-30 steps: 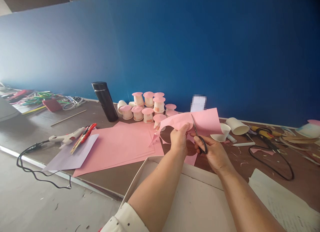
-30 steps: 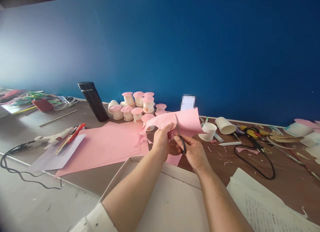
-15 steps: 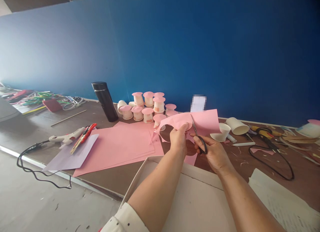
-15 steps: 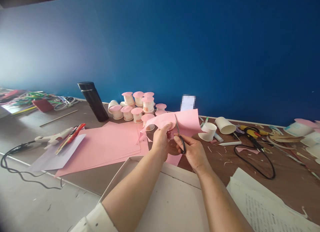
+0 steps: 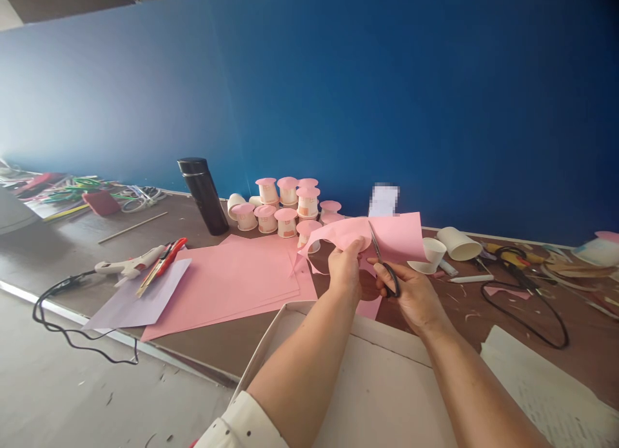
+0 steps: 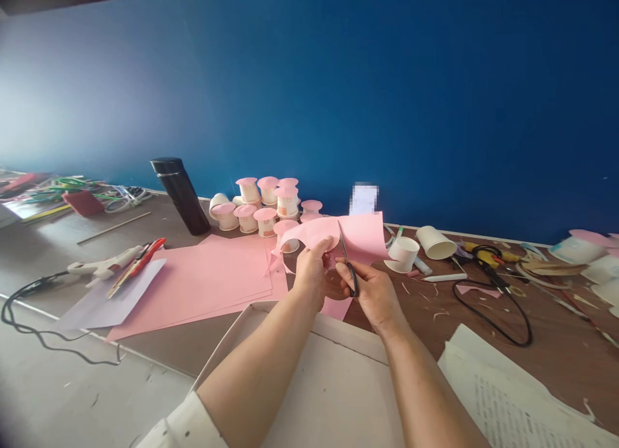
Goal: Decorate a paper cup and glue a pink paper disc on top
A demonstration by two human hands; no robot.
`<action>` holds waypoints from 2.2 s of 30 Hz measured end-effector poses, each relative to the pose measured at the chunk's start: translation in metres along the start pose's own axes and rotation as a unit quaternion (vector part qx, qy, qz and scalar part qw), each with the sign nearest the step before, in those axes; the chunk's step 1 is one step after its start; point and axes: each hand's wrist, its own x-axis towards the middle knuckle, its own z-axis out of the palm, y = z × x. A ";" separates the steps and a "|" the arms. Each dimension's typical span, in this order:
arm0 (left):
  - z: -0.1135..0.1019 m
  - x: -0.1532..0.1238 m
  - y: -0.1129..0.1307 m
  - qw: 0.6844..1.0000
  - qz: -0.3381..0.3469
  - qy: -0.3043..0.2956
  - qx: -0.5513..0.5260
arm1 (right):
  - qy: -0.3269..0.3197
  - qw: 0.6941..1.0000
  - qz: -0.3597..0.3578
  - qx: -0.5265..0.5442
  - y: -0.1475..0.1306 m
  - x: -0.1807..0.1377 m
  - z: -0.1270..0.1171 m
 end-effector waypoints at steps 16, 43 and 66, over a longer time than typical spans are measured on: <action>0.001 0.006 -0.005 0.998 -0.037 0.009 -0.044 | -0.031 0.998 -0.009 -0.047 -0.001 -0.002 0.000; 0.003 -0.011 0.007 0.999 -0.010 -0.033 0.035 | -0.025 0.998 -0.029 -0.052 -0.003 0.001 -0.006; 0.002 -0.008 0.006 0.999 -0.009 -0.035 0.018 | -0.016 0.999 -0.031 -0.041 -0.001 0.001 -0.005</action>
